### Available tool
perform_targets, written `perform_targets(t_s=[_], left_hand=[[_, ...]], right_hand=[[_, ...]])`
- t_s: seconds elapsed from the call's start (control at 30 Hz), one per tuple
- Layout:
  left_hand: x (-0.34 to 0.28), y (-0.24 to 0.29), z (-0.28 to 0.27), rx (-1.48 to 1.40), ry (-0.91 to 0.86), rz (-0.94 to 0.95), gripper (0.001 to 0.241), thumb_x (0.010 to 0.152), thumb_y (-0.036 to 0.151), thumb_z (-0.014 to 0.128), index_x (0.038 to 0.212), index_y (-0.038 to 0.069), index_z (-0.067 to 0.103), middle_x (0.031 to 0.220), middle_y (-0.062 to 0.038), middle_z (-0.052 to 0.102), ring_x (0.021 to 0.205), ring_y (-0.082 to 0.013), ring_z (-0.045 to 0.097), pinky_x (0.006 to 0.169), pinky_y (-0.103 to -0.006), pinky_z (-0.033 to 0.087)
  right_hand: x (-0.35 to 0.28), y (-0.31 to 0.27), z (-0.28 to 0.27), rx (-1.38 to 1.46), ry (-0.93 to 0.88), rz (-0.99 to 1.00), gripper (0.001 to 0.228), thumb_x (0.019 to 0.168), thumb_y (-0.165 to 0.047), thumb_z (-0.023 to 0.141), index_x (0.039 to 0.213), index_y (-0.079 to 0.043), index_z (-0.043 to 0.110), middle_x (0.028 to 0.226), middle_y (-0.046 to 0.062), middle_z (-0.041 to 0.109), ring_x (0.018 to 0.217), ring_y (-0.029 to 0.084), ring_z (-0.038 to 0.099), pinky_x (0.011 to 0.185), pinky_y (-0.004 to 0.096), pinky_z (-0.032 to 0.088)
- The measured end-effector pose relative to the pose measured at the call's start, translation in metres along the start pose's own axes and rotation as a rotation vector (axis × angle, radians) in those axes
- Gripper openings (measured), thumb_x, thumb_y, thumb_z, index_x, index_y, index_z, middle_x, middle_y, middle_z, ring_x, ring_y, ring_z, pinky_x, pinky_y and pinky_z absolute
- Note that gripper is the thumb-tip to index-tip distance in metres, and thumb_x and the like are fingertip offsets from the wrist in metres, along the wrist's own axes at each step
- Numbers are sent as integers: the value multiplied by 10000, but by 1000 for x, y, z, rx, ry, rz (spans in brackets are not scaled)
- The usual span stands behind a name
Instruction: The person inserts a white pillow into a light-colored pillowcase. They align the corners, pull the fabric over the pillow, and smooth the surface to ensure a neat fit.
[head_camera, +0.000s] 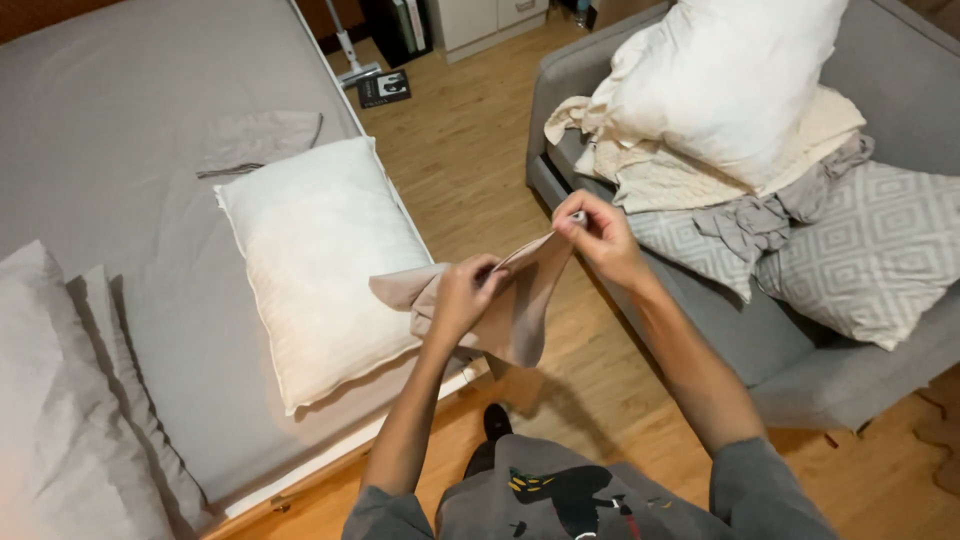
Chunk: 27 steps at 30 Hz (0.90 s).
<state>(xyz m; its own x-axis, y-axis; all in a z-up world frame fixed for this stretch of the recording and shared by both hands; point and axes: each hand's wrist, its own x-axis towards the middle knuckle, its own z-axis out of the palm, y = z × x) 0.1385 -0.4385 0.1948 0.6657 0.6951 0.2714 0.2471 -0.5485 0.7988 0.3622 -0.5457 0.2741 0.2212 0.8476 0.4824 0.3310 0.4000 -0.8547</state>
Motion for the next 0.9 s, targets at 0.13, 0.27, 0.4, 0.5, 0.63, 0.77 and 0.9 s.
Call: perform_targets(t_s=[0.13, 0.27, 0.4, 0.5, 0.63, 0.77, 0.9], left_hand=[[-29, -18, 4, -100, -16, -128, 153, 841, 192, 839, 969, 124, 791, 902, -142, 785, 928, -349, 757, 818, -405, 623], [-55, -9, 8, -135, 46, -245, 120, 891, 147, 793, 1004, 110, 776, 948, -139, 786, 963, -321, 756, 862, -400, 610], [-65, 54, 5, -238, 24, -38, 349, 918, 228, 781, 1238, 114, 702, 1134, -165, 728, 1130, -389, 688, 986, -507, 547], [-60, 34, 28, -320, 10, 39, 257, 904, 188, 795, 1151, 150, 738, 1061, -101, 735, 1095, -330, 705, 956, -451, 556], [-72, 16, 19, -504, 31, -67, 97, 897, 152, 779, 989, 124, 765, 850, -37, 742, 894, -99, 637, 866, -332, 549], [-84, -6, -20, -671, 155, -186, 127, 960, 133, 703, 1070, 95, 753, 770, 29, 687, 778, -49, 595, 763, -245, 554], [-79, -67, -72, -967, 291, -207, 201, 1042, 215, 522, 995, 64, 646, 703, -7, 621, 660, -84, 608, 615, -206, 502]], right_hand=[[-27, 11, -28, 39, 85, -17, 149, 1036, -168, 648, 963, -39, 665, 920, 99, 657, 929, 171, 575, 937, 306, 428], [-40, 7, -27, 153, 112, -25, 163, 1045, -164, 621, 964, -23, 622, 924, 115, 615, 949, 186, 547, 939, 305, 398], [-36, -15, 7, 180, -134, -49, 172, 983, -165, 703, 904, -18, 663, 900, 126, 654, 904, 207, 593, 904, 335, 437], [-28, -31, 40, 256, -241, -36, 173, 978, -150, 708, 877, -28, 642, 879, 87, 636, 878, 156, 550, 879, 321, 438], [-5, -43, 72, 233, -248, -51, 155, 992, -143, 695, 897, -26, 657, 897, 80, 641, 901, 143, 553, 884, 316, 445], [17, -32, 111, 4, -167, -139, 121, 964, -134, 767, 928, -38, 703, 923, 116, 618, 891, 193, 591, 854, 341, 470], [35, -6, 157, 231, -143, 24, 126, 1044, -140, 626, 999, -35, 679, 861, 15, 560, 769, 86, 513, 718, 233, 482]])
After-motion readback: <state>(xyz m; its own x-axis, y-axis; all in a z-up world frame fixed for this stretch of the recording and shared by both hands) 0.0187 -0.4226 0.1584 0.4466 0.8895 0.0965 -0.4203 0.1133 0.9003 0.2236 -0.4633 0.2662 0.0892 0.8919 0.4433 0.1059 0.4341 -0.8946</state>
